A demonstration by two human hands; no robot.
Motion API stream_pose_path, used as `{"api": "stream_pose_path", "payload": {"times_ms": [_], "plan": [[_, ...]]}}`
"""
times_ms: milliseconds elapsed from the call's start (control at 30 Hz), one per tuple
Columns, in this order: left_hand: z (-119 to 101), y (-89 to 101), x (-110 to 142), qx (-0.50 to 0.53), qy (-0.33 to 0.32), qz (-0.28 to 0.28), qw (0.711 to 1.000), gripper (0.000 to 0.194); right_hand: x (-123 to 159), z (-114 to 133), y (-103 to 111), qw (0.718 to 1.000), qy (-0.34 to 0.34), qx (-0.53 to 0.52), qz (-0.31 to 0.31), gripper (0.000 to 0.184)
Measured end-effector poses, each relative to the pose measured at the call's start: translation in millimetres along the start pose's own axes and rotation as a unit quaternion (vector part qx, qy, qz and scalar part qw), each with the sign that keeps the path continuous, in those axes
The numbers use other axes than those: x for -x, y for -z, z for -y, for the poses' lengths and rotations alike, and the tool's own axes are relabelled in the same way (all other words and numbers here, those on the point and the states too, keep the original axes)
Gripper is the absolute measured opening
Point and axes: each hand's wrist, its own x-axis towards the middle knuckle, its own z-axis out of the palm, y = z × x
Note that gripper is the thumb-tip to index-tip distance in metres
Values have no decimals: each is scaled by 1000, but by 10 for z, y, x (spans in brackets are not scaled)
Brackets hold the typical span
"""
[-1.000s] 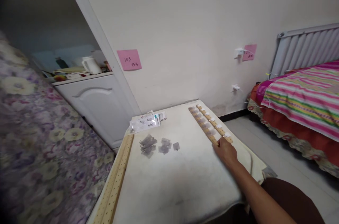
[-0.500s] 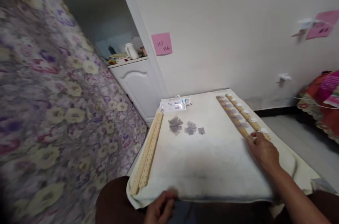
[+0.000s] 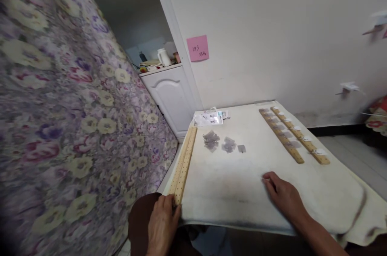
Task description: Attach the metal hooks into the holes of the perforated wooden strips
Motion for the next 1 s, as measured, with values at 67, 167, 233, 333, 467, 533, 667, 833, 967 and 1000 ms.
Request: {"api": "stream_pose_path", "payload": {"times_ms": [67,167,233,333,467,533,667,833,967,1000], "plan": [[25,11,-15,0,-14,7,1000,19,-5,2,17,1000,-4,-8,2,23],[58,33,-24,-2,-36,8,999,19,-13,-6,34,1000,-10,-5,5,23],[51,48,-24,-5,-50,7,999,21,-15,-16,26,1000,-10,1,6,24],[-4,53,-18,4,-65,6,998,23,-13,-32,10,1000,-5,4,6,25],[-94,39,-7,16,-57,11,998,18,-3,-38,15,1000,1,3,4,28],[-128,36,-7,14,-48,22,998,16,2,-36,26,1000,1,7,7,29],[-173,48,-30,-18,-28,34,999,19,3,-36,39,1000,-2,22,11,30],[-170,55,-88,-47,-16,42,998,22,12,-30,44,1000,1,20,12,29],[-145,75,-123,-34,7,60,998,17,20,-19,57,1000,12,17,-2,29],[-143,82,-126,-25,16,64,998,16,19,-18,59,1000,12,17,-3,29]]}}
